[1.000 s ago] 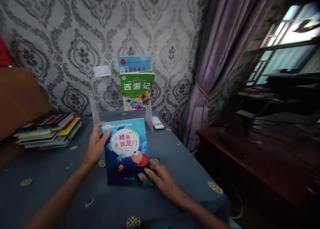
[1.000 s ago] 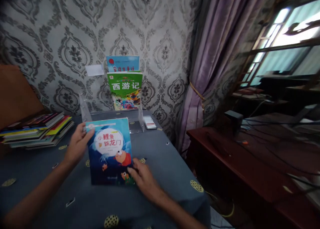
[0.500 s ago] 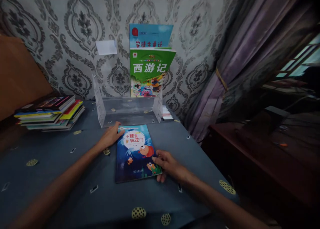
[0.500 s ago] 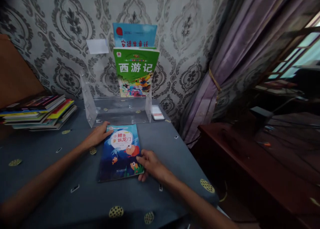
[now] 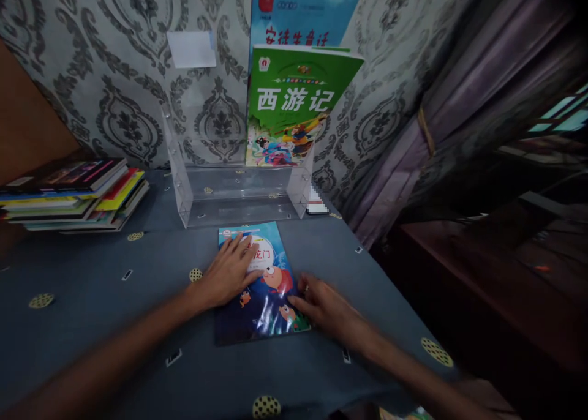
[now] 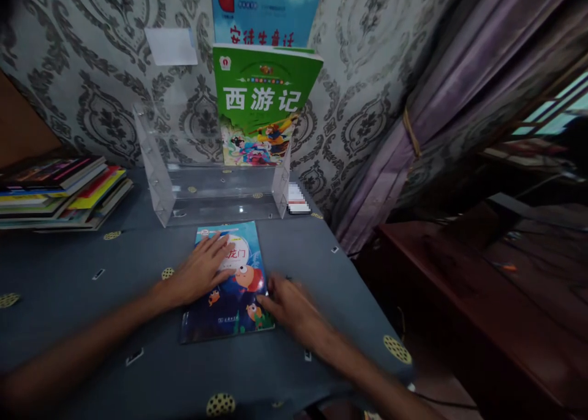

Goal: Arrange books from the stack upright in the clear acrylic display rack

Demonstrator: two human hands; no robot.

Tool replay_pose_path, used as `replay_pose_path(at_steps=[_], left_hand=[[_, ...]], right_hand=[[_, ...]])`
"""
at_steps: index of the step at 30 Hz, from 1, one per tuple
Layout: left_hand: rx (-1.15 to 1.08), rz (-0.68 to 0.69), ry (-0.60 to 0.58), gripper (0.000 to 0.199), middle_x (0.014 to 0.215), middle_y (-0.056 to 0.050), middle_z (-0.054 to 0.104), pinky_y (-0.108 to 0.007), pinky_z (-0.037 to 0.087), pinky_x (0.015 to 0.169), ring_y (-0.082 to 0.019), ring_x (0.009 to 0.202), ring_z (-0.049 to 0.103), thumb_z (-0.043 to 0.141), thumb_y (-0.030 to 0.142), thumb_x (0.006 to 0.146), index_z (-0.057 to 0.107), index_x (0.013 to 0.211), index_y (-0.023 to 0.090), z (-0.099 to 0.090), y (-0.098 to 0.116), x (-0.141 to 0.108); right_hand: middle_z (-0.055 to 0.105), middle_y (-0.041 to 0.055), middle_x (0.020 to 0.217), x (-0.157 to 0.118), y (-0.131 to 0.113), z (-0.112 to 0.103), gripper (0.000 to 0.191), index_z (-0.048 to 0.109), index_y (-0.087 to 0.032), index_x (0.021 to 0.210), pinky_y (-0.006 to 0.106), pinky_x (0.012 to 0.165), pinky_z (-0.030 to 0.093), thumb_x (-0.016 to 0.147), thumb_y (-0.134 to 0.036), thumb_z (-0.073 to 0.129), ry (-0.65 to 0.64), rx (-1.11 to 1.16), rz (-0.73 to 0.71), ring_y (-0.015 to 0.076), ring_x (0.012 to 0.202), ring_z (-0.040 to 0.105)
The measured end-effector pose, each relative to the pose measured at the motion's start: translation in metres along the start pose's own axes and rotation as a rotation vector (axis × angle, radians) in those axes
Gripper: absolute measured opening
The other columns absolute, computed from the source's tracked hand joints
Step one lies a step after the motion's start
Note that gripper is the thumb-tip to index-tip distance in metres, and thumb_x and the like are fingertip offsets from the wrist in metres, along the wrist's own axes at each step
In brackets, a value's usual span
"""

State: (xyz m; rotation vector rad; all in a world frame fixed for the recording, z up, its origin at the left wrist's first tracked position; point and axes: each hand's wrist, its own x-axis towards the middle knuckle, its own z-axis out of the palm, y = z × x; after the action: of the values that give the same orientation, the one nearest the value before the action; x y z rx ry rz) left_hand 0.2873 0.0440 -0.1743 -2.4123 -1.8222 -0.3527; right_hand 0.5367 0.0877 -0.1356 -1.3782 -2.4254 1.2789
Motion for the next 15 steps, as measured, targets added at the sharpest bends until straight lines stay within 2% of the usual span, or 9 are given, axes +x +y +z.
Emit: replay_pose_path(at_steps=[2,4,5,7,8,10,12,15], left_hand=[[0.005,-0.009,0.005,0.062,0.154,-0.017,0.046,-0.055,0.03,0.119,-0.035,0.149,0.031,0.038,0.057,0.101,0.046,0.144,0.014,0.002,0.0,-0.001],[0.003,-0.016,-0.002,0.062,0.154,-0.018,0.046,-0.056,0.03,0.119,-0.036,0.149,0.031,0.038,0.057,0.101,0.047,0.144,0.013,0.001,0.001,0.0],[0.0,-0.017,-0.007,0.061,0.154,-0.018,0.046,-0.056,0.031,0.119,-0.036,0.149,0.03,0.039,0.056,0.101,0.047,0.143,0.013,0.001,0.002,0.0],[-0.01,-0.016,-0.018,0.062,0.154,-0.019,0.045,-0.057,0.031,0.118,-0.036,0.149,0.03,0.041,0.055,0.1,0.046,0.144,0.011,-0.001,0.003,0.001],[-0.016,-0.017,-0.019,0.062,0.154,-0.02,0.046,-0.057,0.031,0.119,-0.036,0.149,0.031,0.043,0.054,0.1,0.046,0.144,0.011,-0.002,0.004,0.002],[-0.024,-0.016,-0.015,0.06,0.153,-0.019,0.047,-0.056,0.03,0.119,-0.035,0.147,0.034,0.045,0.051,0.1,0.044,0.146,0.012,-0.003,0.004,0.003],[-0.023,-0.007,-0.016,0.06,0.153,-0.019,0.046,-0.055,0.029,0.12,-0.033,0.147,0.036,0.046,0.048,0.1,0.041,0.148,0.013,-0.003,0.004,0.003],[-0.008,0.004,-0.023,0.062,0.156,-0.019,0.043,-0.055,0.028,0.12,-0.032,0.149,0.033,0.041,0.052,0.101,0.038,0.15,0.015,-0.001,0.003,0.003]], right_hand=[[0.061,-0.0005,0.06,0.002,-0.011,-0.01,0.024,0.053,-0.021,0.076,0.025,0.052,0.036,0.086,-0.04,0.065,0.095,-0.273,-0.045,0.0168,0.057,0.061],[0.068,0.0027,0.067,0.012,-0.022,-0.014,0.018,0.062,-0.02,0.082,0.028,0.057,0.042,0.089,-0.037,0.063,0.161,-0.409,-0.113,0.0197,0.064,0.065],[0.071,0.0048,0.076,0.02,-0.027,-0.013,0.016,0.066,-0.02,0.09,0.03,0.062,0.047,0.092,-0.035,0.059,0.202,-0.422,-0.183,0.0213,0.071,0.068],[0.074,0.0099,0.102,0.041,-0.036,-0.005,0.022,0.066,-0.019,0.109,0.036,0.082,0.054,0.097,-0.03,0.051,0.282,-0.372,-0.403,0.024,0.095,0.07],[0.072,0.0117,0.117,0.052,-0.039,0.002,0.027,0.064,-0.019,0.119,0.039,0.095,0.052,0.099,-0.028,0.047,0.288,-0.325,-0.529,0.0242,0.112,0.066],[0.062,0.0134,0.138,0.075,-0.044,0.015,0.037,0.055,-0.017,0.134,0.042,0.11,0.046,0.103,-0.029,0.039,0.239,-0.25,-0.686,0.0222,0.131,0.056],[0.055,0.0151,0.147,0.093,-0.045,0.025,0.044,0.049,-0.016,0.141,0.045,0.116,0.042,0.105,-0.036,0.034,0.194,-0.226,-0.71,0.023,0.14,0.048],[0.056,0.0139,0.145,0.108,-0.042,0.028,0.049,0.048,-0.019,0.143,0.048,0.116,0.042,0.105,-0.046,0.032,0.174,-0.216,-0.67,0.0245,0.138,0.05]])
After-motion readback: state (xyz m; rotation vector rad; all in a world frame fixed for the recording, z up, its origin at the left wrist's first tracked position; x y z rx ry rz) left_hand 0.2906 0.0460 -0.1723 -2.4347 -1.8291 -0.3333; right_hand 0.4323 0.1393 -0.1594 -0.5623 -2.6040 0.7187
